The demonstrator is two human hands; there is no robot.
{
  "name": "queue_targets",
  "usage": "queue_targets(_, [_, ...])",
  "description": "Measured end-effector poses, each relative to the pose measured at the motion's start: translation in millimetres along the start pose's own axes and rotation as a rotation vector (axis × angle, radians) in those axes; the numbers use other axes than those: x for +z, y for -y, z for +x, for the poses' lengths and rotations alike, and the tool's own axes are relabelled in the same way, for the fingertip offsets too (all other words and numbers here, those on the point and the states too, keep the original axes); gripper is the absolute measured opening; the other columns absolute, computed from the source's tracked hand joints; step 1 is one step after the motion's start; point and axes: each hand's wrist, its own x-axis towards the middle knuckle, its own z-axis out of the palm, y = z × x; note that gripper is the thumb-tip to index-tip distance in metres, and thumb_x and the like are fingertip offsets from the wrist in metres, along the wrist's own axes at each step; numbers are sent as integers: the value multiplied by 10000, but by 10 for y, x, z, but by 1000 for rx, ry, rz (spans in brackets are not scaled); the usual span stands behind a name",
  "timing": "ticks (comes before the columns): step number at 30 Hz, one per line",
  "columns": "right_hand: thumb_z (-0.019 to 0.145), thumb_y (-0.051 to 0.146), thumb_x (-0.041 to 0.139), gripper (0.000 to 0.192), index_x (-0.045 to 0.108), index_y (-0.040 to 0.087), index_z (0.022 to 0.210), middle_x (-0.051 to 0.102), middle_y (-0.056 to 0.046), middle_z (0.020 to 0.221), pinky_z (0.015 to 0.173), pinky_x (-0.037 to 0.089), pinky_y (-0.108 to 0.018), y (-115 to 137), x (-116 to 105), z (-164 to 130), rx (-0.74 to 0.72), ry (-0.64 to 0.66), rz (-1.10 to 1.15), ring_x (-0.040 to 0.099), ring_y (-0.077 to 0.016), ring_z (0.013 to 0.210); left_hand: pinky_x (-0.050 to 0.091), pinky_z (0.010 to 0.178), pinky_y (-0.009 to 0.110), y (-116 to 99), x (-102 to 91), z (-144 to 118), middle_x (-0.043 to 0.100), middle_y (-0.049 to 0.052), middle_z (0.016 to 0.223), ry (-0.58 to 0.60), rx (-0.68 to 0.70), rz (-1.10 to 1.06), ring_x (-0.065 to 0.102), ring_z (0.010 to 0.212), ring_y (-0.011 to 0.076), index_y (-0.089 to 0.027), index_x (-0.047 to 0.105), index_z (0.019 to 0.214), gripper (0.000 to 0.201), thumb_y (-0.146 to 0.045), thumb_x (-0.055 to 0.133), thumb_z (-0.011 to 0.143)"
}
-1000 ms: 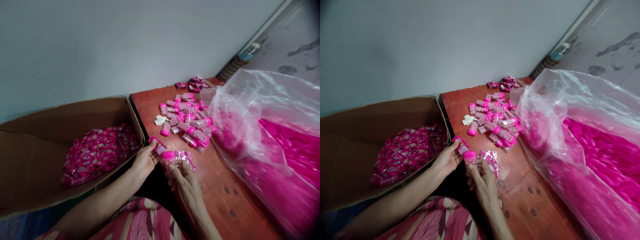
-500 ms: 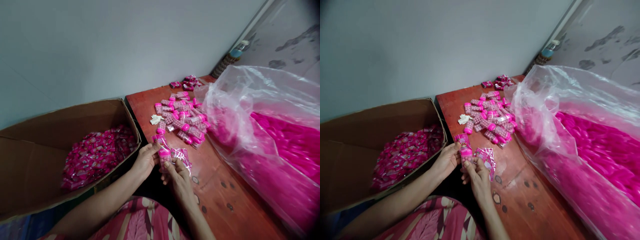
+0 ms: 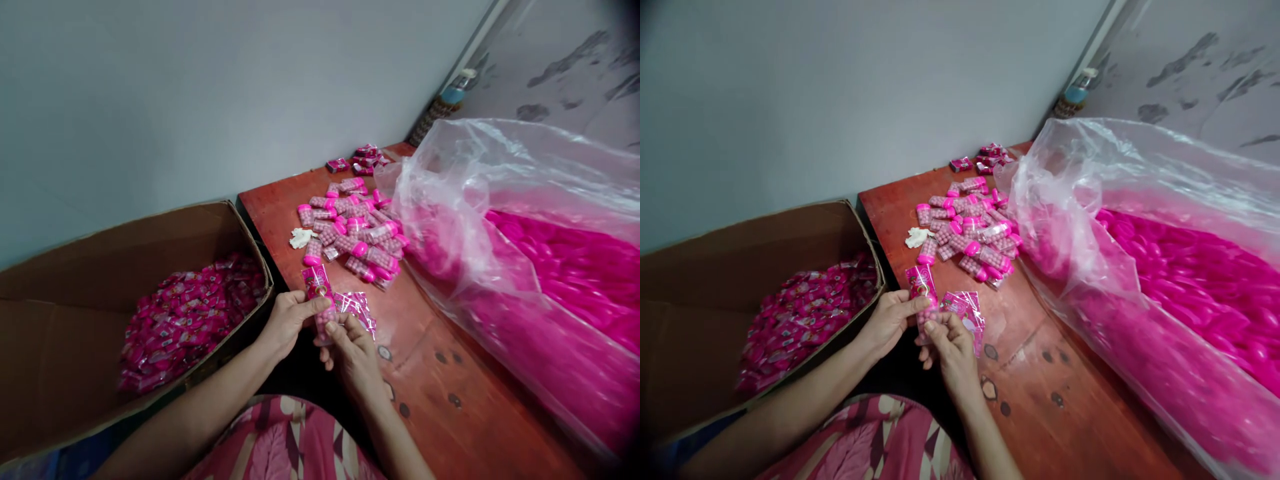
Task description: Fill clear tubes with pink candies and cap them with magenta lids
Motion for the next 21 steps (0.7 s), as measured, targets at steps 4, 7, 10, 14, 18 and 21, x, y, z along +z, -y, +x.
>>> queue_targets(4, [756,371,643,237,539,184,859,588,26,609,410,413,-159,-6,-9,-11,-104,-143,-198,521,-80,475,442,510,202,17,42,-14,600,4,559,-51,9,-1,549,489,84,-86,607,611,232,-258,761,610])
queue_targets(7, [774,377,622,220,528,192,846,591,31,608,378,401,-159,-6,-14,-9,-66,-85,-78,505,-73,435,425,457,215,14,66,-37,591,18,545,-14,-27,1,536,451,96,-73,609,625,250,-288,737,641])
queue_targets(10, [796,391,591,217,512,191,830,594,31,615,328,357,-144,-7,-13,-8,-15,-15,80,476,-58,381,386,381,229,-4,67,-43,582,35,522,48,-77,-3,511,392,113,-68,594,604,276,-307,724,652])
queue_targets(14, [774,370,627,223,521,190,852,583,32,606,381,399,-145,-15,-4,-30,-77,-113,-93,512,-69,451,458,496,204,11,50,-23,610,31,577,-7,-45,-35,566,491,96,-75,599,629,224,-250,736,648])
queue_targets(18, [771,359,635,214,523,189,837,578,38,575,375,394,-142,-25,-5,-21,-94,-137,-115,506,-69,437,461,447,216,97,68,-55,587,15,546,9,-48,-42,545,431,96,-81,595,645,228,-274,714,672])
queue_targets(21, [787,352,618,199,509,186,798,584,41,570,315,343,-126,-32,-15,11,-51,-64,132,474,-52,365,438,346,278,137,97,-102,518,-4,465,98,-91,-35,504,333,136,-84,575,601,269,-313,684,693])
